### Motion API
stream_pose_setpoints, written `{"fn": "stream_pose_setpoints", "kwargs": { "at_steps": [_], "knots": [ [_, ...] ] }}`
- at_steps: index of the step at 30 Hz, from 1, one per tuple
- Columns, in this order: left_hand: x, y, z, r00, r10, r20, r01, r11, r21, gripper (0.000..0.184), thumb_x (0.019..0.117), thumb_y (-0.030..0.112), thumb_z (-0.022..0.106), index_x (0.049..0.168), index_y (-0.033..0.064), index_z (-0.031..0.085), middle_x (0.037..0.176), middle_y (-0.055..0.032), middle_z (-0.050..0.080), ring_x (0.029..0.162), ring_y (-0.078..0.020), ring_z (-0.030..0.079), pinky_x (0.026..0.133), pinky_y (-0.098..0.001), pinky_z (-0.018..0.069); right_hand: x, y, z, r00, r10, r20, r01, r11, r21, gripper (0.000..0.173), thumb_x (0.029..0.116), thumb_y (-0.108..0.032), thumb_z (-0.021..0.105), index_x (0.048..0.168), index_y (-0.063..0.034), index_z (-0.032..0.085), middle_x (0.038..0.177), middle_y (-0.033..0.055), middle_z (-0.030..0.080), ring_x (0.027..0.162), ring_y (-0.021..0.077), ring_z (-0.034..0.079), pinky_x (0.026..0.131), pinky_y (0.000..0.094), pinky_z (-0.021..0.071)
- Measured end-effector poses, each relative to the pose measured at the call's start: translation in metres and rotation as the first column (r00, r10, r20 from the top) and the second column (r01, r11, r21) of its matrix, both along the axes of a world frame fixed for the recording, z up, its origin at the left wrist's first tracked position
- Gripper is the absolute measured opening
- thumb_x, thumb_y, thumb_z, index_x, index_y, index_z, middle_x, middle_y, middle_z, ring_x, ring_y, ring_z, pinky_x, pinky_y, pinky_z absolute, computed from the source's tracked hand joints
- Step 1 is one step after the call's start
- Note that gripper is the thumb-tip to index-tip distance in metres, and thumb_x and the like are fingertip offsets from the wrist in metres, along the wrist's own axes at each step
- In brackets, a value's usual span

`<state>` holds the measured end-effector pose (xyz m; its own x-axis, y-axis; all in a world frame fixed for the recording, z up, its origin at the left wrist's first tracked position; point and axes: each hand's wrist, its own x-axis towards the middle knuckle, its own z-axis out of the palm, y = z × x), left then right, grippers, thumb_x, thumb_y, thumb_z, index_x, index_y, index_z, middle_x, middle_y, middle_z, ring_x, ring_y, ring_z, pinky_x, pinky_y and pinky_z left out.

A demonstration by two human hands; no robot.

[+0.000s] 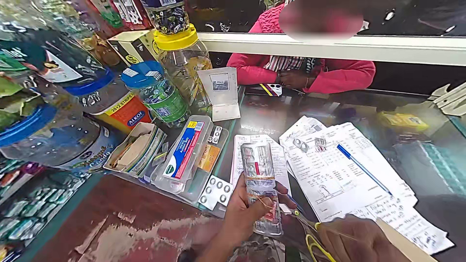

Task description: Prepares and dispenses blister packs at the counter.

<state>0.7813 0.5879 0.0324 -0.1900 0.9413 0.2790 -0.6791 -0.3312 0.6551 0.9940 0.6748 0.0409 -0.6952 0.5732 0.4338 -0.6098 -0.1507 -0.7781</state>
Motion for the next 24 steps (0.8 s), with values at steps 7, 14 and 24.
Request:
{"fn": "stream_pose_setpoints", "kwargs": {
  "at_steps": [7,14,24],
  "knots": [
    [0.002,0.003,-0.010,0.760,0.331,-0.559,-0.174,0.933,0.316,0.038,0.0996,0.015,0.066,0.136,0.0182,0.053,0.123,-0.0059,0.071,0.111,-0.0156,0.070,0.096,-0.0312,0.0580,-0.039,0.012,-0.023,0.980,0.053,-0.194,-0.144,0.856,-0.496,0.050,0.1049,-0.028,0.053,0.150,-0.0064,0.052,0.157,0.0058,0.050,0.141,0.0112,0.051,0.106,0.0217,0.0488],
    [-0.014,0.009,0.000,0.115,0.267,-0.957,0.011,0.963,0.270,0.025,0.0912,0.007,0.067,0.115,-0.0003,0.066,0.111,-0.0149,0.072,0.106,-0.0260,0.069,0.096,-0.0343,0.0537,-0.032,0.031,0.017,0.927,-0.086,0.365,-0.032,0.952,0.304,0.111,0.0751,-0.059,0.080,0.153,0.0048,0.032,0.142,0.0077,0.060,0.129,0.0166,0.058,0.107,0.0324,0.0509],
    [-0.010,0.011,0.014,-0.001,-0.027,-1.000,0.047,0.999,-0.027,0.026,0.0963,0.012,0.065,0.114,-0.0062,0.059,0.083,-0.0172,0.068,0.076,-0.0292,0.072,0.070,-0.0408,0.0596,-0.042,0.043,0.030,0.693,-0.676,0.253,-0.120,0.237,0.964,0.038,0.0798,-0.058,0.067,0.092,-0.0223,0.072,0.083,-0.0041,0.068,0.079,0.0127,0.060,0.088,0.0481,0.0323]
  ]
}}
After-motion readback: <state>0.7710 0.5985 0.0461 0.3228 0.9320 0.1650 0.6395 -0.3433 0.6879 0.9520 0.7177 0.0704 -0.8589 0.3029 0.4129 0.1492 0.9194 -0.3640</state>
